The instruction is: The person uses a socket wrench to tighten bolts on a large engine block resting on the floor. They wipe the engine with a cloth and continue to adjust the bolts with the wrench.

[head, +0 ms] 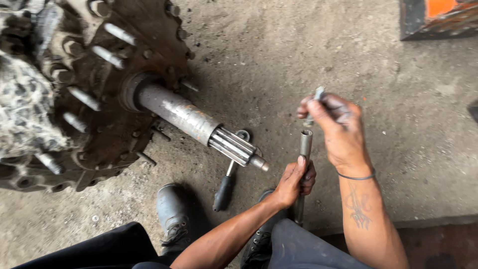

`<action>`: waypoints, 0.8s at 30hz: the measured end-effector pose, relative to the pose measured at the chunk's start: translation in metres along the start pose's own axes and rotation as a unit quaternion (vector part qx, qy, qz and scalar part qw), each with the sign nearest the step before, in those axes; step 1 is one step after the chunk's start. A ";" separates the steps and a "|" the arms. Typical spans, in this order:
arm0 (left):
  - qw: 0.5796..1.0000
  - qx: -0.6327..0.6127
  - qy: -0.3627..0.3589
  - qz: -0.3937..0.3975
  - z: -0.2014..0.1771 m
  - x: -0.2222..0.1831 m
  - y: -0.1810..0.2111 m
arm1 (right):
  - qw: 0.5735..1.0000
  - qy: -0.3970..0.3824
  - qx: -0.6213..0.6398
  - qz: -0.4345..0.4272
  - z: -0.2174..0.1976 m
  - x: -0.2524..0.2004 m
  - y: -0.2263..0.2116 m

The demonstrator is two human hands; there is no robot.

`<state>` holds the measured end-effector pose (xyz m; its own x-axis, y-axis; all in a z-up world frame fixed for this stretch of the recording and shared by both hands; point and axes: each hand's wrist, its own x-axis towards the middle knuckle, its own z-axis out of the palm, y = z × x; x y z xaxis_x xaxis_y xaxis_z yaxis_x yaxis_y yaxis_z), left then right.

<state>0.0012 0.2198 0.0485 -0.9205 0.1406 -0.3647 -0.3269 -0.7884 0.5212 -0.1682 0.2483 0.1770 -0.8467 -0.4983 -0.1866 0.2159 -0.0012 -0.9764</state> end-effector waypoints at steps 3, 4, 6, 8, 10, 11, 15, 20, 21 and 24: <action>0.999 0.010 0.038 -0.005 0.013 -0.001 0.001 | 0.998 0.048 -0.038 -0.024 -0.025 -0.012 -0.010; 0.998 0.015 0.062 -0.004 0.019 0.000 0.005 | 0.997 0.061 -0.053 -0.017 -0.032 -0.016 -0.013; 0.980 0.121 0.156 0.026 0.028 0.005 0.024 | 0.994 0.061 -0.091 -0.002 -0.044 -0.026 -0.014; 0.965 0.158 0.203 0.057 0.030 0.012 0.047 | 0.990 0.031 -0.136 0.016 -0.050 -0.041 -0.011; 0.967 0.135 0.200 0.079 0.028 0.021 0.072 | 0.970 0.014 -0.241 0.022 -0.048 -0.056 -0.007; 0.969 0.126 0.197 0.084 0.028 0.024 0.082 | 0.956 0.003 -0.292 0.023 -0.045 -0.062 -0.004; 0.971 0.161 0.160 0.070 0.025 0.023 0.106 | 0.932 -0.018 -0.360 0.039 -0.030 -0.074 0.005; 0.974 0.185 0.124 0.040 0.019 0.019 0.104 | 0.928 -0.026 -0.371 0.013 -0.029 -0.078 0.010; 0.976 0.178 0.117 0.044 0.016 0.020 0.103 | 0.932 -0.028 -0.360 0.014 -0.029 -0.077 0.011; 0.980 0.159 0.109 0.050 0.012 0.021 0.098 | 0.943 -0.034 -0.330 0.022 -0.029 -0.079 0.012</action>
<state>-0.0523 0.1526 0.1016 -0.8947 -0.0868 -0.4382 -0.3196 -0.5610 0.7636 -0.1134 0.3128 0.1768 -0.8059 -0.5397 -0.2435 -0.1187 0.5503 -0.8265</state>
